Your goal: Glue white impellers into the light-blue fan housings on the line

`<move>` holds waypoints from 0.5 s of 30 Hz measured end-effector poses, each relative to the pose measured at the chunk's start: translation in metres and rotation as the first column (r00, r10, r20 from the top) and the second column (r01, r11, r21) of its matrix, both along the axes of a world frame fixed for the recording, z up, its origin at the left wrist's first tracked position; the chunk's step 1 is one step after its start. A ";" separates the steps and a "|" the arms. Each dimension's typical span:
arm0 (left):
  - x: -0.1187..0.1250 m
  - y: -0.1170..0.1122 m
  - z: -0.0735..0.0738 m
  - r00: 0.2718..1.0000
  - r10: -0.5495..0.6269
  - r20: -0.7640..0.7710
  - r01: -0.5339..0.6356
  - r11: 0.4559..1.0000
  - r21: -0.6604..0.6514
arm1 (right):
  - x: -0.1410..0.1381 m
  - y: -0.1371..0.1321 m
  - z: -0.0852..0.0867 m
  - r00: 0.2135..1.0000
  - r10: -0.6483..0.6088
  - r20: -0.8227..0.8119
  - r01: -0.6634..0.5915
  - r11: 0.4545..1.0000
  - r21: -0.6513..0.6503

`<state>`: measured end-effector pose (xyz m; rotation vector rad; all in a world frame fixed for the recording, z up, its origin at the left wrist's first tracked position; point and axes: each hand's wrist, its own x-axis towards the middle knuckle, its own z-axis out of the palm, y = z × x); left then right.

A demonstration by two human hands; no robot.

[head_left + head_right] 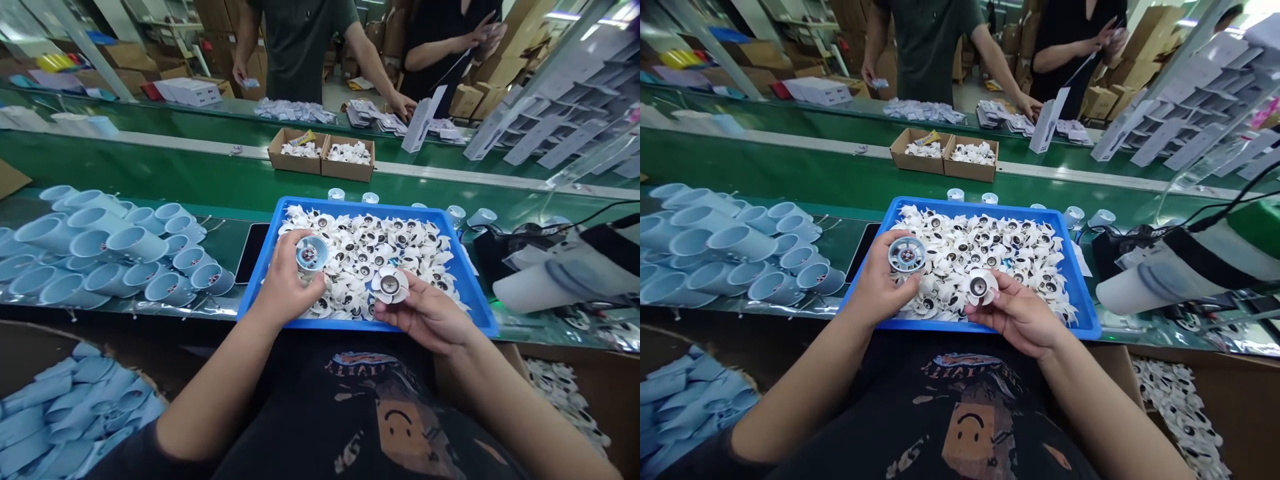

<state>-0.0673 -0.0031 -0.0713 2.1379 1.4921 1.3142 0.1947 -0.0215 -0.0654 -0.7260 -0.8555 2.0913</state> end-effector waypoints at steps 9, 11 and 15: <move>0.033 -0.029 0.025 0.901 -0.333 -0.277 0.324 0.943 -0.081 | -0.004 -0.009 0.005 0.968 -0.121 0.221 0.048 0.950 0.310; 0.039 -0.032 0.027 0.895 -0.326 -0.304 0.324 0.944 -0.059 | -0.008 -0.009 0.014 0.812 -0.328 0.482 -0.062 0.774 0.630; 0.050 -0.038 0.031 0.914 -0.280 -0.295 0.298 0.954 0.020 | -0.013 -0.009 0.025 0.561 -0.626 0.541 -0.313 0.445 0.839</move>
